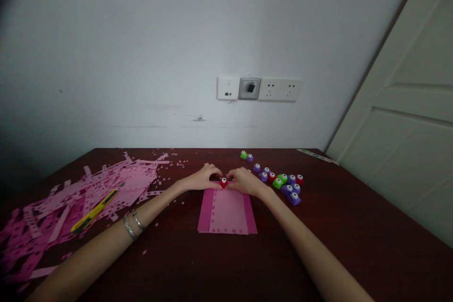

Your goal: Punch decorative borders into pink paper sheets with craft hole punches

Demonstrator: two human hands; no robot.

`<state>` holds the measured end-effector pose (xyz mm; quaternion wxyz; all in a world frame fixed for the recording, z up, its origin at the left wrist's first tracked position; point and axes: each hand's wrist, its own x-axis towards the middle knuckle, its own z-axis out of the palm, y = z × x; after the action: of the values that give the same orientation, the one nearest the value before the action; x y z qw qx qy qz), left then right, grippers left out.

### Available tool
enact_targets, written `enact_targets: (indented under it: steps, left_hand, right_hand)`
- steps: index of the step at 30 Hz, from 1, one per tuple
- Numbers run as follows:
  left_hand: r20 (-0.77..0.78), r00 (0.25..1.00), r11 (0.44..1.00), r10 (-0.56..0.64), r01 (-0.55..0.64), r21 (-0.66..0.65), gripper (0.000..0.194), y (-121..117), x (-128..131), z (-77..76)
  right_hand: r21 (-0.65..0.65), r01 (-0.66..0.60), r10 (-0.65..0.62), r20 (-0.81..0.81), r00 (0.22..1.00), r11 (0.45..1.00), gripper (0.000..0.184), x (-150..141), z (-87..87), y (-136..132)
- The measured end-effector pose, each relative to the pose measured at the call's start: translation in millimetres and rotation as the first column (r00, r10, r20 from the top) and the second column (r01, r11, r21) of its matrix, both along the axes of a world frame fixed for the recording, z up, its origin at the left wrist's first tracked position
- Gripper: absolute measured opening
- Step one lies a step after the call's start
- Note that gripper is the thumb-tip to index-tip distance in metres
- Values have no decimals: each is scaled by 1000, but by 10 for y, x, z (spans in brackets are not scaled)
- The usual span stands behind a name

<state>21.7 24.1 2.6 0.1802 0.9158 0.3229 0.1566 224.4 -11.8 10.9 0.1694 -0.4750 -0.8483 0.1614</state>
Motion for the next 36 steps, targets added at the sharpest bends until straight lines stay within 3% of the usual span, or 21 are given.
enact_targets:
  steps: [3,5,8,11,16,25,36]
  left_hand:
    - [45,996,997,76,-76,-21,55,-14,-59,100]
    - [35,994,994,104,-103,-24,43,-27,-87,192]
    - [-47,998,996,51,-55,-76,21,-55,-85,279]
    - [-109,994,988,4,-21,-155,20,-95,-38,259]
    - [-132,989,986,61,-80,-149,16,-163,26,166]
    - [-154,987,972,42,-76,-224,9,-162,28,174]
    - [-146,989,931,27,-78,-356,10,-102,-49,235]
  right_hand:
    - [-56,34,-34,6,999,998,33,47,106,-17]
    - [-108,48,-44,33,998,993,31,92,181,-31]
    - [-185,45,-28,93,995,982,22,154,225,-40]
    - [-208,34,-10,117,993,978,19,178,174,-27]
    - [-194,29,-6,117,993,981,19,158,77,4]
    - [-273,-22,44,76,996,962,15,173,41,22]
    - [-245,-132,129,-31,991,961,19,112,128,-19]
